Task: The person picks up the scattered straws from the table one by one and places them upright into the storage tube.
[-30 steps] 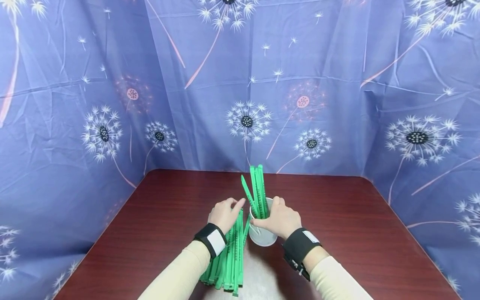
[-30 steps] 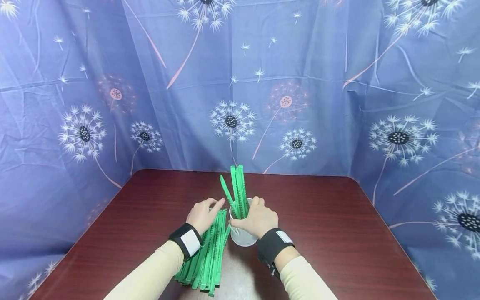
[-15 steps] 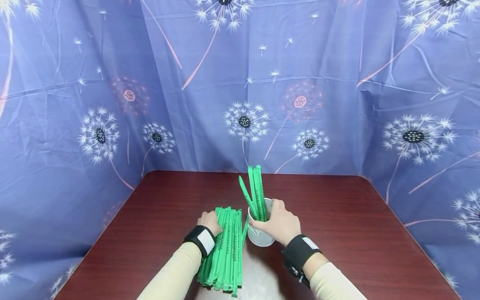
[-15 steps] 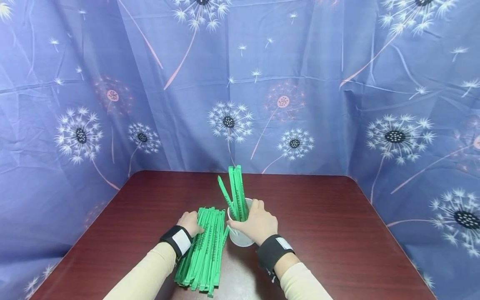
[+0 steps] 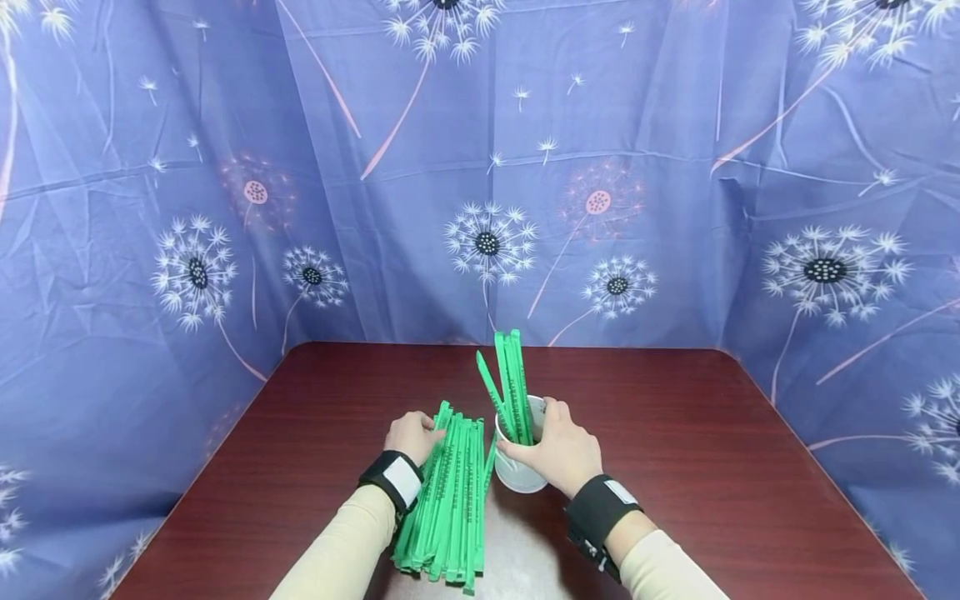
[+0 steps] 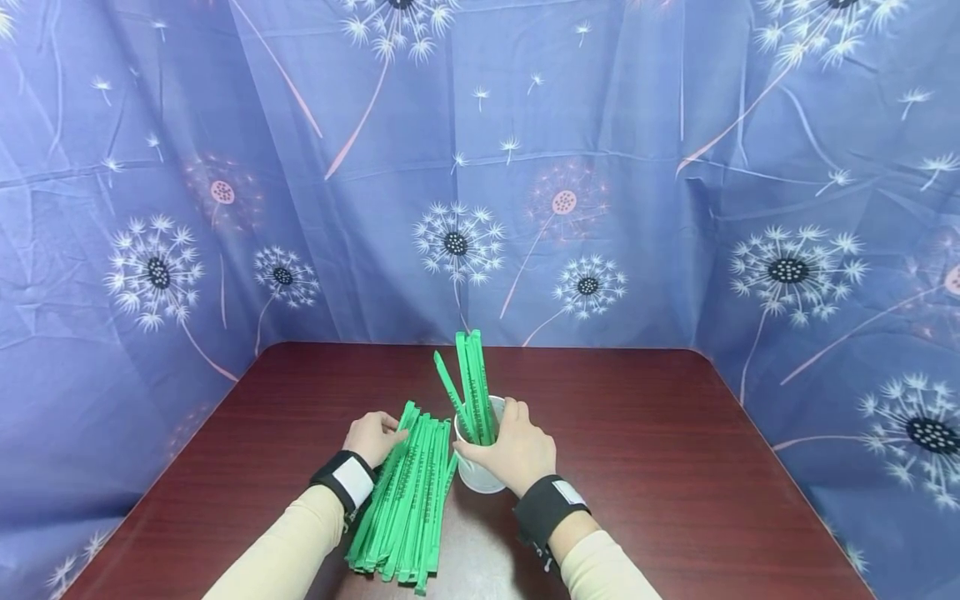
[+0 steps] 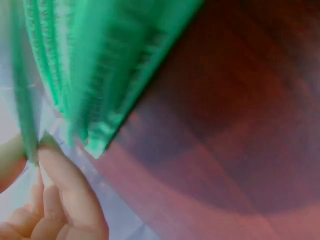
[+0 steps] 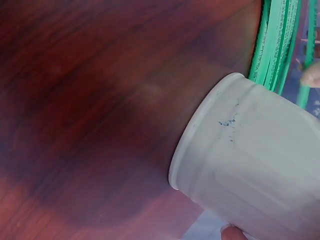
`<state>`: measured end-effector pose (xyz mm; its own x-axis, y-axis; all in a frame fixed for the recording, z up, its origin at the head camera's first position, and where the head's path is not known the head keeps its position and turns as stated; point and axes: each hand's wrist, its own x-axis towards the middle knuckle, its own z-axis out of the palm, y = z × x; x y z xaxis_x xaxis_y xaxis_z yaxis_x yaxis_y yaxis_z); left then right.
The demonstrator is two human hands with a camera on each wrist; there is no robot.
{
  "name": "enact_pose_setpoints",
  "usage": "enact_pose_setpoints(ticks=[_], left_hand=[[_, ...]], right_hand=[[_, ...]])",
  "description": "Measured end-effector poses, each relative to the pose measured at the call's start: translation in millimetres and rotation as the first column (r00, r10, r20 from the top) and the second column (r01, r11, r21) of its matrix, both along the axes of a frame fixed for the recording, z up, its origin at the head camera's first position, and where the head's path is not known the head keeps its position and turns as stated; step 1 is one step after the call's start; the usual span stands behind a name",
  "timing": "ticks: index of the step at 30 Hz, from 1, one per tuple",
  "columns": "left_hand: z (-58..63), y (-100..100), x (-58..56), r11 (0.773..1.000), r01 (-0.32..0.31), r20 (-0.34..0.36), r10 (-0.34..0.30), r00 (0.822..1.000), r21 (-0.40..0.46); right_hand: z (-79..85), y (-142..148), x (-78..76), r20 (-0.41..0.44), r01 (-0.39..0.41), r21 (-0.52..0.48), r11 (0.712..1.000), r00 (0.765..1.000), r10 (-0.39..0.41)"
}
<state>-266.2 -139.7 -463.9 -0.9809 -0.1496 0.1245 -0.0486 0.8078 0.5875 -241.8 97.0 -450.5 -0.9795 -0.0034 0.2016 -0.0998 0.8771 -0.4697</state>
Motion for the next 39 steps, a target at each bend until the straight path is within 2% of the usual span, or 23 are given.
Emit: enact_pose_setpoints(ticks=[6,7,10,12,13,15,18,20,22,24,29,34,39], left_hand=[[24.1,-1.2,1.6,0.986,-0.003,-0.078,0.016,0.997,0.164],[28.1,-1.1,0.7,0.979,-0.010,-0.075,0.025,0.997,0.203],[41.5,0.4,1.1,0.961,-0.013,-0.123,0.049,0.991,0.277],[50.2,1.0,1.0,0.935,-0.003,-0.141,0.056,0.988,0.354],[54.6,1.6,0.7,0.913,0.002,-0.146,0.062,0.987,0.408],[63.6,2.6,0.0,0.845,0.022,-0.150,0.069,0.986,0.535],[76.0,4.5,-1.8,0.701,0.048,-0.154,0.089,0.984,0.712],[83.8,6.1,-1.4,0.621,0.081,-0.180,0.098,0.979,0.780],[90.6,7.6,-0.7,0.570,0.111,-0.205,0.104,0.973,0.814],[96.4,9.4,0.2,0.536,0.138,-0.229,0.105,0.968,0.833],[105.9,13.6,3.4,0.497,0.164,-0.255,0.121,0.959,0.852],[108.5,16.3,3.9,0.454,0.186,-0.289,0.167,0.943,0.871],[108.9,18.3,3.0,0.438,0.216,-0.337,0.219,0.916,0.873]], right_hand=[[-0.6,0.2,-0.2,-0.005,-0.005,0.003,1.000,1.000,0.005],[-0.9,0.3,-0.3,-0.005,-0.006,0.003,1.000,1.000,0.006],[-1.3,0.3,-0.1,-0.006,-0.007,0.001,1.000,1.000,0.007],[-2.0,0.5,-0.3,-0.006,-0.008,0.004,1.000,1.000,0.008],[-2.1,0.4,-0.3,-0.007,-0.008,0.005,1.000,1.000,0.008],[-2.2,0.3,-0.7,-0.010,-0.007,0.008,1.000,1.000,0.007],[-2.2,0.2,-0.8,-0.007,-0.004,0.010,1.000,1.000,0.004],[-1.6,0.2,-0.5,-0.003,-0.007,0.009,1.000,1.000,0.007],[-1.1,0.1,-0.1,-0.004,-0.008,0.011,1.000,1.000,0.008],[-0.7,0.2,0.1,-0.015,-0.009,0.014,1.000,1.000,0.009],[-0.9,-0.2,-0.2,-0.046,-0.002,0.026,1.000,0.999,0.003],[-0.7,-0.1,0.3,-0.043,-0.003,0.021,1.000,0.999,0.003],[0.6,0.0,0.8,-0.021,-0.001,0.015,1.000,1.000,0.001]])
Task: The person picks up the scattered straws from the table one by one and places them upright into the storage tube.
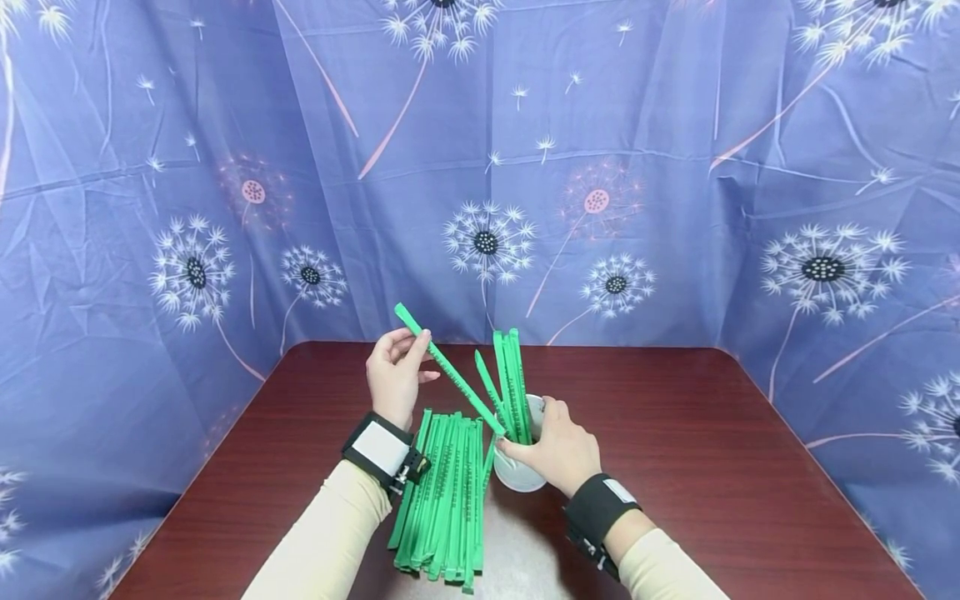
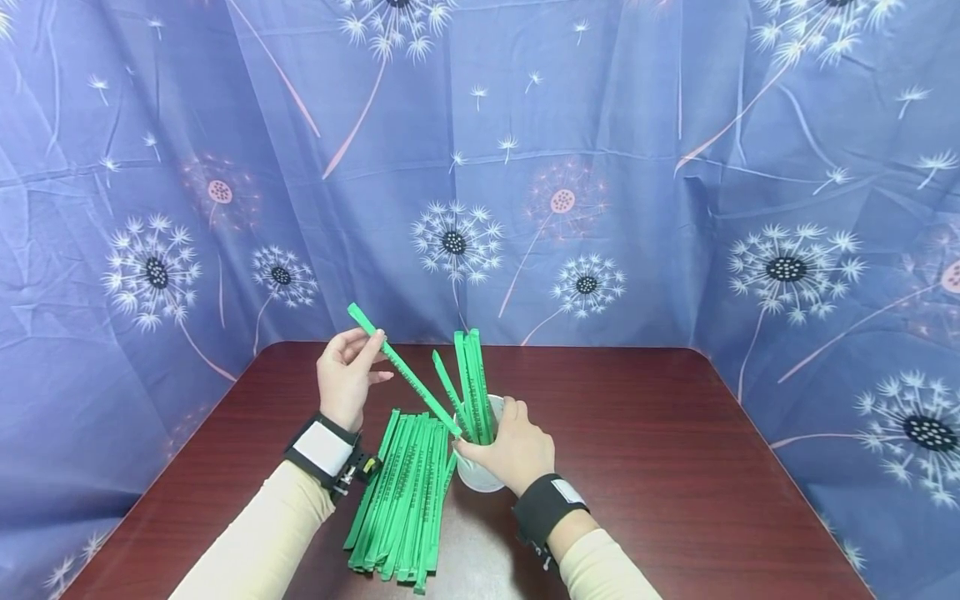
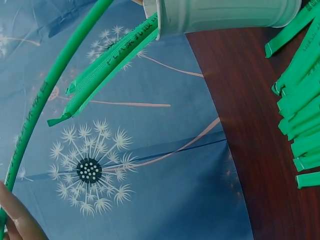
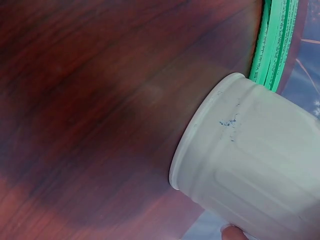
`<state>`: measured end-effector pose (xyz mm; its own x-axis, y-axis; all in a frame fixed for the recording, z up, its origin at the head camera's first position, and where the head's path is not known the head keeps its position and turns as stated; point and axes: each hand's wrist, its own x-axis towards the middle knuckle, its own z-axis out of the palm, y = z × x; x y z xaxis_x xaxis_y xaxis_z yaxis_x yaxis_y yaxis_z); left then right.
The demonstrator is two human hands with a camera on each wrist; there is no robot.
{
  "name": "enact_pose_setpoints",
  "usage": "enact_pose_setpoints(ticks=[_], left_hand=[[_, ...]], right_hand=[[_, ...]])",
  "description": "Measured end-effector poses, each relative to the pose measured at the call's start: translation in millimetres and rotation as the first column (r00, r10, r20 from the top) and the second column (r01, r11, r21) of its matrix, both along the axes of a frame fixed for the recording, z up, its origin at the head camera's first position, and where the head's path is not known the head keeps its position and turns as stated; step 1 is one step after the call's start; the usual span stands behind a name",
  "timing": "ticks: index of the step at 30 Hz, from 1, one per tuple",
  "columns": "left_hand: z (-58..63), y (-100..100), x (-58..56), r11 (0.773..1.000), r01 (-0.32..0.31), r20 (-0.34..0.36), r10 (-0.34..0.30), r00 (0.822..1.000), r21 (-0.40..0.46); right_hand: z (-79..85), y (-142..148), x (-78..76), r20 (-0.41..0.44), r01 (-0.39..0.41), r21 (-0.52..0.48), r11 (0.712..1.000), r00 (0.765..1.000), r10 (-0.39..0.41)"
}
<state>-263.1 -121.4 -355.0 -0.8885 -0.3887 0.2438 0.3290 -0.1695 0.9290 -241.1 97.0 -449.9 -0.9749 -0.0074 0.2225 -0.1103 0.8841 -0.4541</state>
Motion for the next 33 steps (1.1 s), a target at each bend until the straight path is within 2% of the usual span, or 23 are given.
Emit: enact_pose_setpoints(ticks=[5,8,10,15,21,26,33], left_hand=[[-5.4,4.3,0.4,1.000,-0.014,-0.019,0.014,1.000,-0.022],[-12.5,7.6,1.3,0.994,-0.022,-0.005,0.022,1.000,-0.104],[-18.0,9.5,2.1,0.982,-0.026,0.013,0.029,0.999,-0.187],[-29.5,14.6,3.1,0.918,-0.014,0.062,0.042,0.997,-0.397],[-43.7,20.5,2.7,0.832,0.008,0.085,0.047,0.995,-0.554],[-51.3,24.7,4.5,0.770,0.028,0.104,0.050,0.993,-0.637],[-55.4,31.5,6.3,0.717,0.072,0.130,0.027,0.991,-0.693]], right_hand=[[0.9,0.0,0.2,0.002,-0.006,0.003,1.000,1.000,0.006],[1.1,-0.2,-0.4,0.011,-0.008,0.004,1.000,1.000,0.008],[0.9,-0.1,-1.1,0.015,-0.009,0.004,1.000,1.000,0.009],[0.7,0.5,-0.5,0.019,-0.012,0.005,1.000,1.000,0.012],[0.8,-0.4,0.3,0.019,-0.013,-0.006,1.000,1.000,0.013],[0.3,-0.5,0.7,0.013,-0.013,-0.013,1.000,1.000,0.013],[-0.3,0.2,-0.3,0.003,-0.004,-0.008,1.000,1.000,0.004]])
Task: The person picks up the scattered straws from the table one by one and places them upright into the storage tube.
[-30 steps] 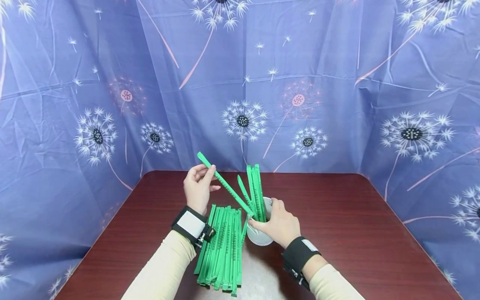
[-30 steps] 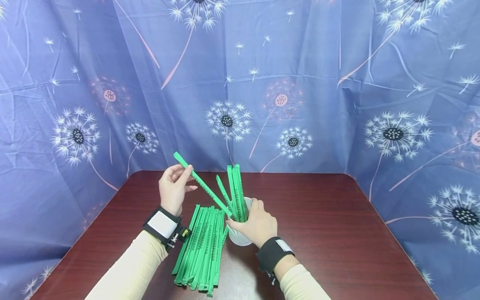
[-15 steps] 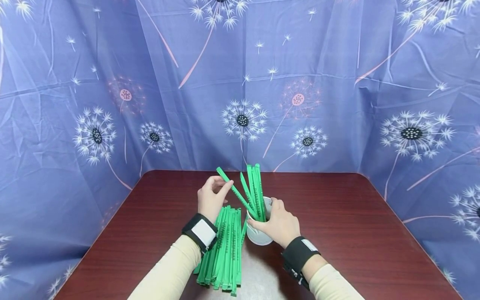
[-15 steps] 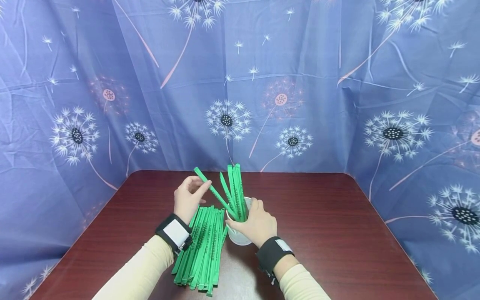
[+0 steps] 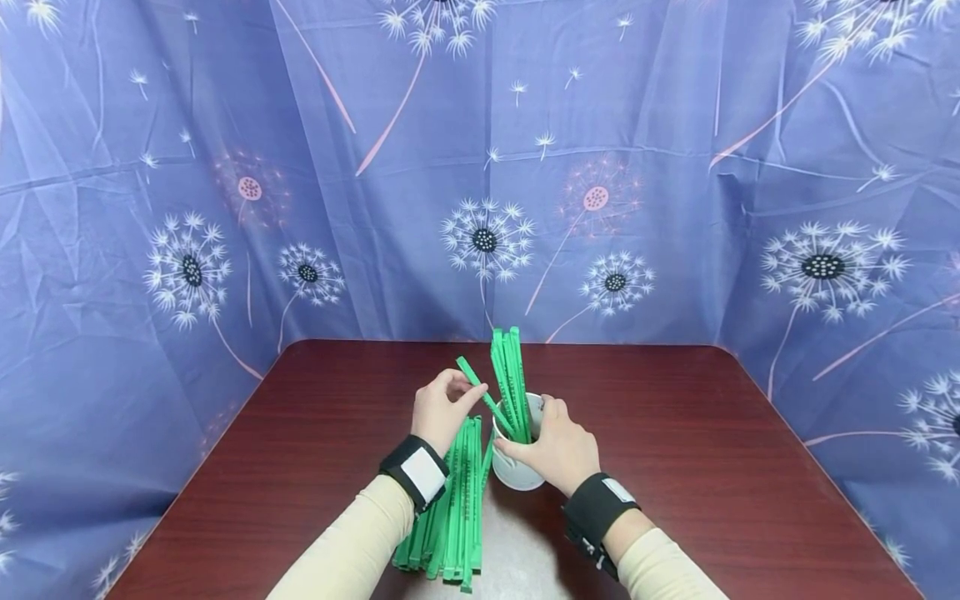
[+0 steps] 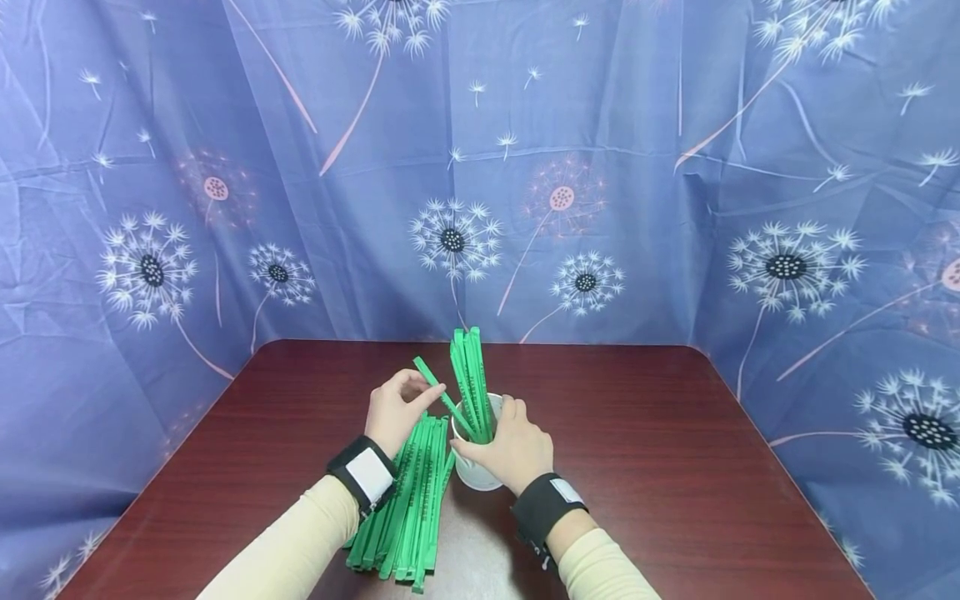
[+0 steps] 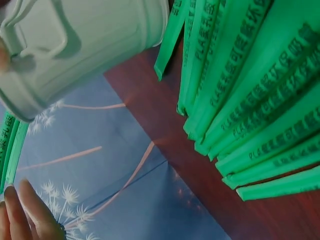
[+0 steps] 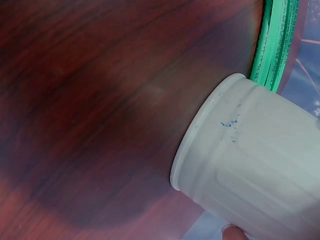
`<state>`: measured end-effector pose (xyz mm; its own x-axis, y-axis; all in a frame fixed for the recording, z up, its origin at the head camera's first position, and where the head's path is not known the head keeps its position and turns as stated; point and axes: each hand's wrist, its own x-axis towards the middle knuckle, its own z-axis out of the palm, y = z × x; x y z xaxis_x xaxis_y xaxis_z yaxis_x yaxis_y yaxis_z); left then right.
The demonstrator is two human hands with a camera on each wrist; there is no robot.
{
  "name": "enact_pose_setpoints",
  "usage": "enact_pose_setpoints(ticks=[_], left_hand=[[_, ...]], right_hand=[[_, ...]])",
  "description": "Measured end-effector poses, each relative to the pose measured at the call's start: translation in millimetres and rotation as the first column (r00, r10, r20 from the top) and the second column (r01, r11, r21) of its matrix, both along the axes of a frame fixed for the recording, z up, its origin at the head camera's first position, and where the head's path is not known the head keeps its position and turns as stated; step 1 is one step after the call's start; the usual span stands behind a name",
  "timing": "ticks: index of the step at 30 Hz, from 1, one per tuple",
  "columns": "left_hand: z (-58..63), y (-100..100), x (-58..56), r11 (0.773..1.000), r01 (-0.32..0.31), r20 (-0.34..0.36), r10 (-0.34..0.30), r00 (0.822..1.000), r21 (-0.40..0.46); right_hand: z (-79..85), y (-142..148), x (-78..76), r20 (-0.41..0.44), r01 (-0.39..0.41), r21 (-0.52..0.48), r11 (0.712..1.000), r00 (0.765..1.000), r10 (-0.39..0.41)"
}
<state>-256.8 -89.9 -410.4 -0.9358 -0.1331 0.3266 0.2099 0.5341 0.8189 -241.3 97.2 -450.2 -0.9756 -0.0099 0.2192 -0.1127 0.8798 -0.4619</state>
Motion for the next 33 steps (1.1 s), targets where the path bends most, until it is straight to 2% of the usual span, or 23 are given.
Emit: enact_pose_setpoints(ticks=[13,24,29,33], left_hand=[[-5.2,4.6,3.0,0.995,0.023,0.063,-0.017,0.998,-0.098],[-13.6,-6.6,7.5,0.989,0.038,0.085,-0.026,0.996,-0.140],[-22.2,-16.9,5.5,0.969,0.024,0.103,0.002,0.995,-0.245],[-30.7,-26.3,3.7,0.929,0.023,0.126,0.025,0.992,-0.370]], right_hand=[[-1.6,0.8,-1.5,-0.003,0.003,0.008,1.000,1.000,-0.003],[-1.3,0.0,-0.1,-0.004,-0.005,0.007,1.000,1.000,0.005],[0.0,0.3,0.8,0.001,-0.002,0.001,1.000,1.000,0.002],[0.0,0.7,0.5,0.006,0.001,-0.004,1.000,1.000,-0.001]])
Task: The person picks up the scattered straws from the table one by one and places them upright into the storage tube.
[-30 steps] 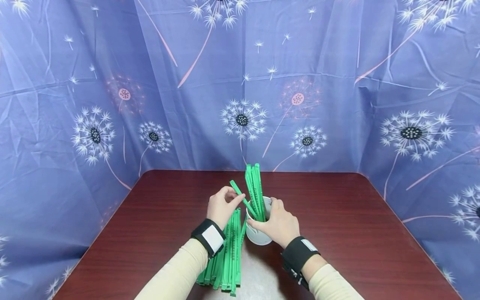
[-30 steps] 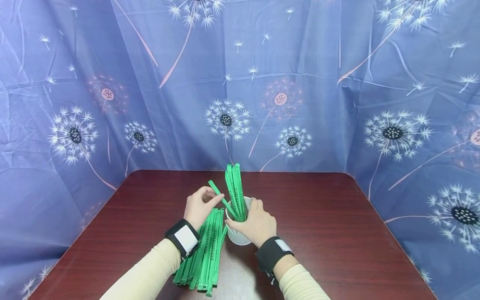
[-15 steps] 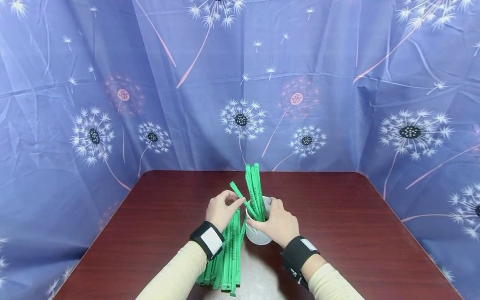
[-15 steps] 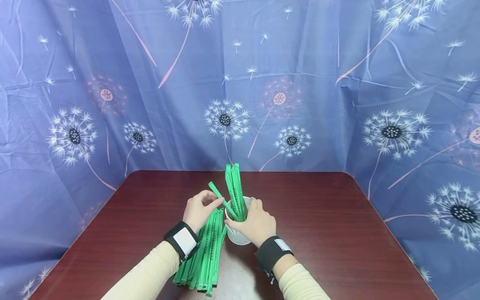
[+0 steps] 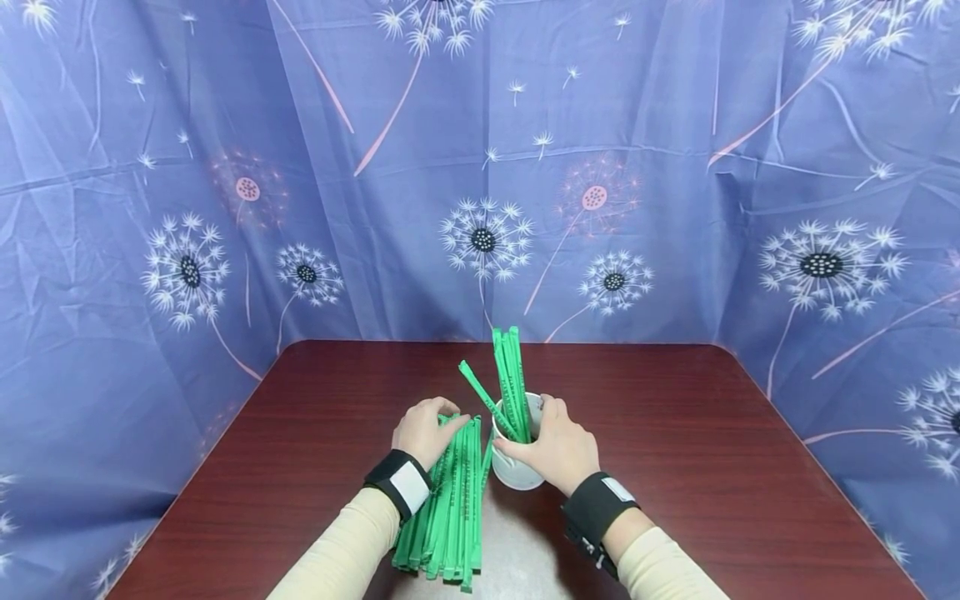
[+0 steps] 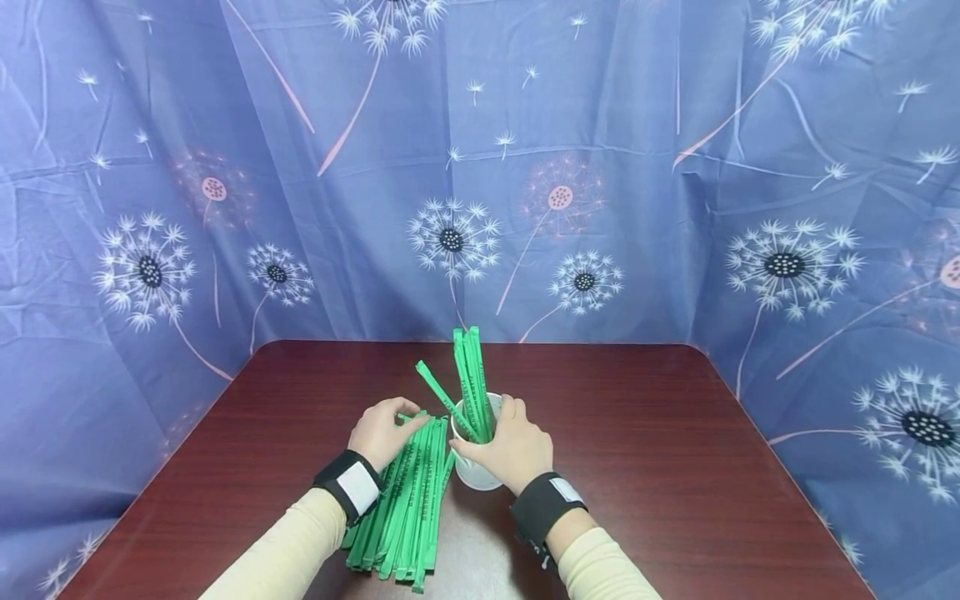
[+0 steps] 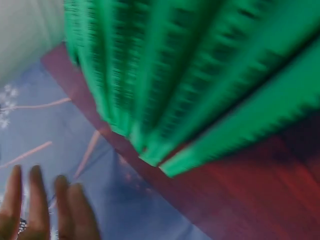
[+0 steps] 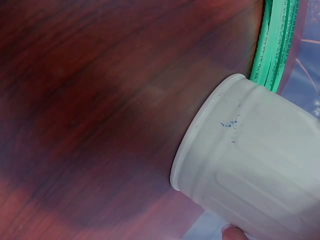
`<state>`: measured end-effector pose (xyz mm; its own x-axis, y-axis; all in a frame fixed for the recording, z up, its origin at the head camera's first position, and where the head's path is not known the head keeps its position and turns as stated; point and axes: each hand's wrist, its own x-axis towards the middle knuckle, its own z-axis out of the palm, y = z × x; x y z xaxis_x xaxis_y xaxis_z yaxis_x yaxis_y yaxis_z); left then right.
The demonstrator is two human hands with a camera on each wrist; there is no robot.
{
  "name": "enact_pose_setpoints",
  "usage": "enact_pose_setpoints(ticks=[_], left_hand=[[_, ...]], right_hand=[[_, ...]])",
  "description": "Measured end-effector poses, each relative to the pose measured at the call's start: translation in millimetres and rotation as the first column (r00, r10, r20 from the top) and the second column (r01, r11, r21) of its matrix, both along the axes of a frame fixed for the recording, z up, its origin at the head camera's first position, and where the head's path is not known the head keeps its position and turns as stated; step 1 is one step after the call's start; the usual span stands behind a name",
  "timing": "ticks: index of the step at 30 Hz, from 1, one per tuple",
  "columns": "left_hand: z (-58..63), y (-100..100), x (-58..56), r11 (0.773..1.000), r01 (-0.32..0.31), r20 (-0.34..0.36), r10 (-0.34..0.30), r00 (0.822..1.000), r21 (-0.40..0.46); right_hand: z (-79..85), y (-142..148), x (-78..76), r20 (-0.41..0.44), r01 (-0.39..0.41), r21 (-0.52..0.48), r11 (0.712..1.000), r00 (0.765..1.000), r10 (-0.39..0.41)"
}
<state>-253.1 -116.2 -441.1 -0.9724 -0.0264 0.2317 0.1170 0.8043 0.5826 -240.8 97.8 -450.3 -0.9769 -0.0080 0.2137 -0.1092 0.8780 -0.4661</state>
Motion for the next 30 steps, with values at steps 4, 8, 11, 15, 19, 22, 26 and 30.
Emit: enact_pose_setpoints(ticks=[4,8,11,15,19,22,26,30], left_hand=[[-8.7,-8.1,-1.5,0.992,-0.016,0.062,0.024,0.998,-0.125],[-14.4,-12.3,-2.1,0.982,-0.017,0.148,0.045,0.988,-0.187],[-18.7,-13.3,-2.4,0.979,0.000,0.174,0.037,0.984,-0.205],[-23.6,-13.2,-2.1,0.974,0.012,0.157,0.025,0.987,-0.228],[-24.6,-12.5,0.1,0.971,-0.007,0.155,0.045,0.987,-0.238],[-21.6,-13.3,1.7,0.970,-0.020,0.177,0.064,0.982,-0.242],[-17.4,-15.8,2.0,0.968,-0.012,0.221,0.069,0.973,-0.249],[-16.9,-17.5,2.1,0.972,0.003,0.247,0.057,0.967,-0.237]], right_hand=[[-1.3,0.2,-0.9,0.004,0.001,-0.001,1.000,1.000,-0.001],[-1.4,0.1,-1.2,0.009,-0.005,-0.003,1.000,1.000,0.005],[-0.9,0.0,-0.9,0.011,-0.008,-0.008,1.000,1.000,0.008],[-0.6,-0.6,-0.2,0.010,-0.008,-0.015,1.000,1.000,0.008],[-1.9,-0.7,0.1,0.001,-0.008,-0.011,1.000,1.000,0.008],[-2.4,-0.6,0.0,-0.009,-0.006,-0.009,1.000,1.000,0.006],[-2.1,-0.4,-0.3,-0.014,-0.006,-0.008,1.000,1.000,0.006],[-1.7,0.0,-0.5,-0.008,-0.008,-0.009,1.000,1.000,0.008]])
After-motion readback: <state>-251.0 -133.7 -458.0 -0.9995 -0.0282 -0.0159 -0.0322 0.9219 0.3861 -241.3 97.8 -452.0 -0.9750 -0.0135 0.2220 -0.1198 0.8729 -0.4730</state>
